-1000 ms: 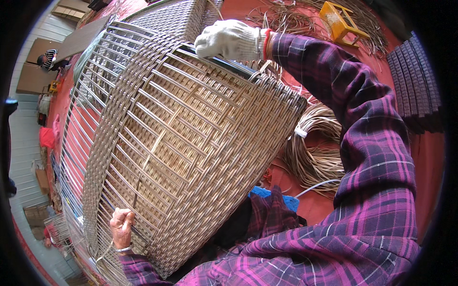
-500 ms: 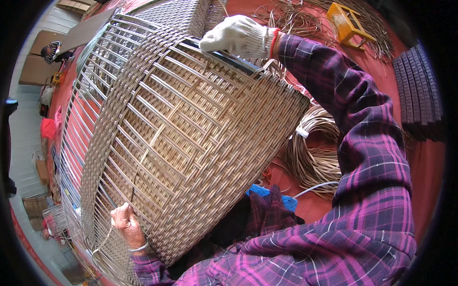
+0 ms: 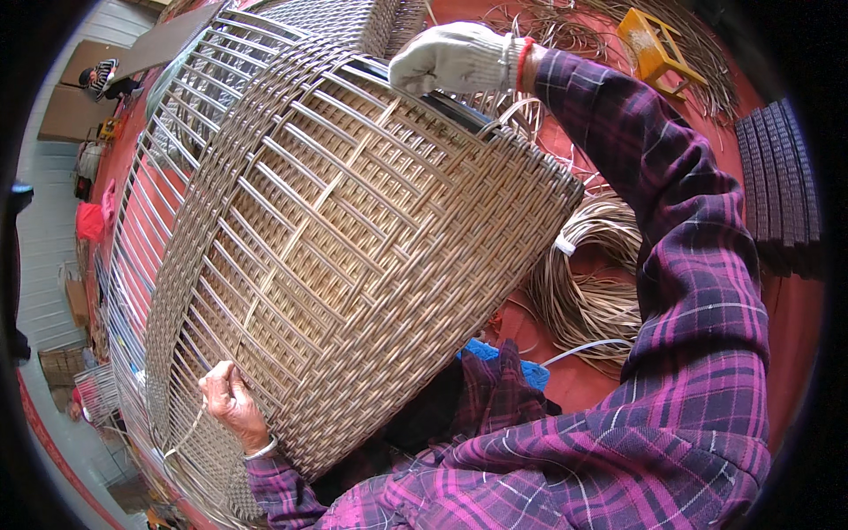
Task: The person weaves thin strips of natural fiber through the vertical ribs of a large basket frame. They repeatedly pull strips through the frame, adjust tension, and rotate the basket to continue weaving around its circumference.
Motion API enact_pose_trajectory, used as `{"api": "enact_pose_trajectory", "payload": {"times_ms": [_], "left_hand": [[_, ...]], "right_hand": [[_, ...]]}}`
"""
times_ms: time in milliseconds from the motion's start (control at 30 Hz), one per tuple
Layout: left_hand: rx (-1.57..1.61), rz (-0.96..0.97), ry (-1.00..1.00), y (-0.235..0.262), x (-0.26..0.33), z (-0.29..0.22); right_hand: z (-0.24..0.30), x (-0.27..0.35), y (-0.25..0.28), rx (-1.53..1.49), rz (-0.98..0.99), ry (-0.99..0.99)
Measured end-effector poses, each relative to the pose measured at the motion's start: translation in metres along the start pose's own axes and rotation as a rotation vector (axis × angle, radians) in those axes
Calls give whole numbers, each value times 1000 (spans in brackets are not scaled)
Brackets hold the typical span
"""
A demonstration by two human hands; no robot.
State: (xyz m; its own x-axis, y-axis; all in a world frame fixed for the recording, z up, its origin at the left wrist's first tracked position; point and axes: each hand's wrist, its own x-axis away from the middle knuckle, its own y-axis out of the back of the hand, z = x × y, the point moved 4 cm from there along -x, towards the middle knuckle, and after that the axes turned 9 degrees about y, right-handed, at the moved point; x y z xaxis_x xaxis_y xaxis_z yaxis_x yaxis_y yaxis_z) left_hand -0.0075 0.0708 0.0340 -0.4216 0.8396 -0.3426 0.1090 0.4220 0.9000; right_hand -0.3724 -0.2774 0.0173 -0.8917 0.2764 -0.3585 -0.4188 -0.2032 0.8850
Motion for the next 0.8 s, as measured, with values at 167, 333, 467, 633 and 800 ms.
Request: {"api": "enact_pose_trajectory", "payload": {"times_ms": [167, 333, 467, 633, 800], "left_hand": [[291, 298, 218, -5, -10, 18], [617, 703, 417, 8, -29, 28], [570, 688, 465, 13, -42, 32], [119, 148, 57, 4, -50, 27], [-24, -7, 37, -3, -51, 31]], "right_hand": [[-6, -3, -7, -217, 0, -117], [-29, -12, -16, -433, 205, -154], [-53, -37, -8, -328, 317, -116], [-69, -72, 4, 30, 111, 225], [-101, -82, 5, -192, -188, -324]]}}
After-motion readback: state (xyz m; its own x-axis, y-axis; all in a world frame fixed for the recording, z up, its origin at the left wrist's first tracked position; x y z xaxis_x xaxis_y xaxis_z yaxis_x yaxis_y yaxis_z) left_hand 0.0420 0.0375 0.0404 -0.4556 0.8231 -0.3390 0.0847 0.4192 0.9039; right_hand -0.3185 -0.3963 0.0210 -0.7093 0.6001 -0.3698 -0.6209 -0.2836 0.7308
